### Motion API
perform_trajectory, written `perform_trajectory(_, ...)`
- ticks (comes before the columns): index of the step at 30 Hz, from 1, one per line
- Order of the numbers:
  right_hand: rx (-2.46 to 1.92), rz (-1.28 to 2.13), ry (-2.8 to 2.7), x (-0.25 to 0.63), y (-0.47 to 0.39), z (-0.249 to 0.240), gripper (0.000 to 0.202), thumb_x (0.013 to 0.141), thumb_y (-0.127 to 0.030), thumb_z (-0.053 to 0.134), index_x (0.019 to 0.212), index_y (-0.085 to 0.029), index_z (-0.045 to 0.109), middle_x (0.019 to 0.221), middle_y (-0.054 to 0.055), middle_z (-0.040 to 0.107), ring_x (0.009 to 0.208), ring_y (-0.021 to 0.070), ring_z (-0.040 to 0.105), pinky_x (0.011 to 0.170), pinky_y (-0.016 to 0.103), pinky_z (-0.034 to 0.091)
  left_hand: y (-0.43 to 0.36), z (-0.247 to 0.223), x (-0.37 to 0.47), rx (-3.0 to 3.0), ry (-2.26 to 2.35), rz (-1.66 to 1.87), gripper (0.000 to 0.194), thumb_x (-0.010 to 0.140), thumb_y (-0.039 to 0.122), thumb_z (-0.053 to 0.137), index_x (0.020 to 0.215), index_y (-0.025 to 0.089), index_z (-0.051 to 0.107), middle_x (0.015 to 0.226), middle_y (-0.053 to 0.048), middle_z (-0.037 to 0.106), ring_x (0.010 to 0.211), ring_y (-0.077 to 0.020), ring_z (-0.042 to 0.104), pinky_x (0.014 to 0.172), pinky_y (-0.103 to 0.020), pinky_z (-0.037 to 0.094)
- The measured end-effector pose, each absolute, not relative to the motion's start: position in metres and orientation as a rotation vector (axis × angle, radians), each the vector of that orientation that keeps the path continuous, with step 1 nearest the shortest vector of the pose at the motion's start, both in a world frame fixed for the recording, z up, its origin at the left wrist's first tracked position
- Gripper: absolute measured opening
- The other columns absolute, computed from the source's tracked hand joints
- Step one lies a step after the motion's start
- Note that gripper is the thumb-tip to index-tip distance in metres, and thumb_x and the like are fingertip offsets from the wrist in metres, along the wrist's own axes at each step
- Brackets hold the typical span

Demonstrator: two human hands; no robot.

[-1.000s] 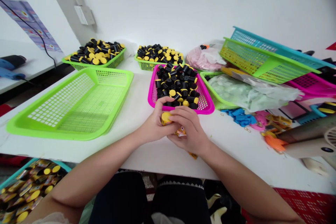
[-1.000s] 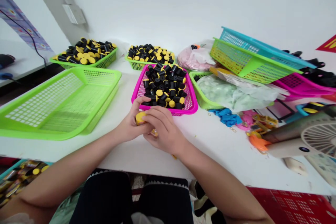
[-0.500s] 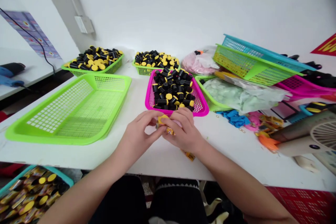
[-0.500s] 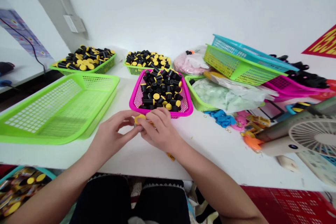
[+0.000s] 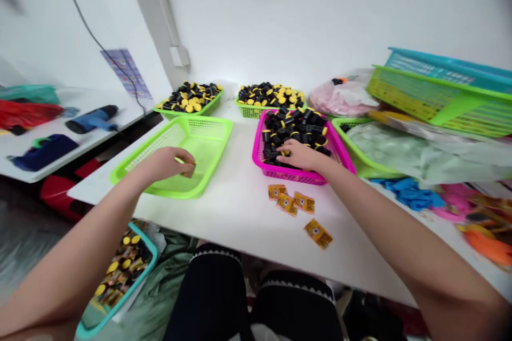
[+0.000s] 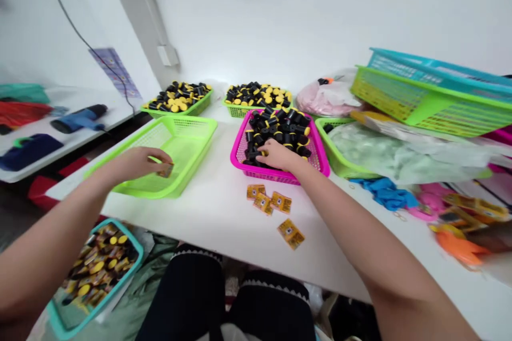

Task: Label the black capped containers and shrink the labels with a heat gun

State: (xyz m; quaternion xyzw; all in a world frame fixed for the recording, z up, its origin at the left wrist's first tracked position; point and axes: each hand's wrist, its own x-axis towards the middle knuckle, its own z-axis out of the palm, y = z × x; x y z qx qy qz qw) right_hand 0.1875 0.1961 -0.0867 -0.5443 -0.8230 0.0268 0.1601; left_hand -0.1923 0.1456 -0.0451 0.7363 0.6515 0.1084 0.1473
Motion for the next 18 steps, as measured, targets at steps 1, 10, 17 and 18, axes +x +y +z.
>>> perform_trajectory(1, -1.563, 0.098, -2.371, 0.186, 0.2, -0.088, 0.023, 0.079, -0.028, 0.068, 0.099, -0.017, 0.071, 0.111, 0.011, 0.06, 0.094, 0.0213, 0.066, 0.094, 0.035, 0.05, 0.152, -0.051, -0.193, 2.122, 1.855, 0.223, 0.029, 0.066, 0.037, 0.062, 0.089, 0.022, 0.072, 0.091, -0.001, 0.074, 0.079, -0.0207, 0.067, 0.071, -0.027, 0.047)
perform_trajectory(10, -1.55, 0.483, -1.978, 0.185, 0.176, -0.083, 0.03, 0.071, -0.023, 0.074, 0.099, -0.016, 0.062, 0.089, 0.007, 0.071, 0.085, 0.0192, 0.068, 0.079, 0.032, 0.054, 0.148, -0.074, -0.172, 2.086, 1.606, -0.041, 0.035, 0.064, 0.033, 0.052, 0.093, 0.02, 0.068, 0.067, -0.001, 0.066, 0.055, -0.0154, 0.057, 0.055, -0.024, 0.039)
perform_trajectory(17, -1.311, 0.723, -1.568, 0.213, 0.11, -0.075, 0.054, 0.07, -0.043, 0.075, 0.117, -0.02, 0.061, 0.075, 0.003, 0.069, 0.07, 0.0185, 0.067, 0.062, 0.031, 0.054, 0.158, -0.076, -0.176, 1.914, 1.569, -0.043, 0.063, 0.068, 0.039, 0.056, 0.127, 0.017, 0.05, 0.1, -0.008, 0.07, 0.068, -0.019, 0.064, 0.061, -0.026, 0.047)
perform_trajectory(18, -1.273, 0.767, -1.538, 0.217, 0.101, -0.078, 0.056, 0.07, -0.043, 0.075, 0.119, -0.021, 0.061, 0.074, 0.002, 0.069, 0.068, 0.0171, 0.066, 0.062, 0.031, 0.053, 0.157, -0.073, -0.176, 1.937, 1.606, -0.054, 0.068, 0.069, 0.042, 0.057, 0.132, 0.017, 0.045, 0.106, -0.011, 0.069, 0.073, -0.0213, 0.065, 0.065, -0.028, 0.049)
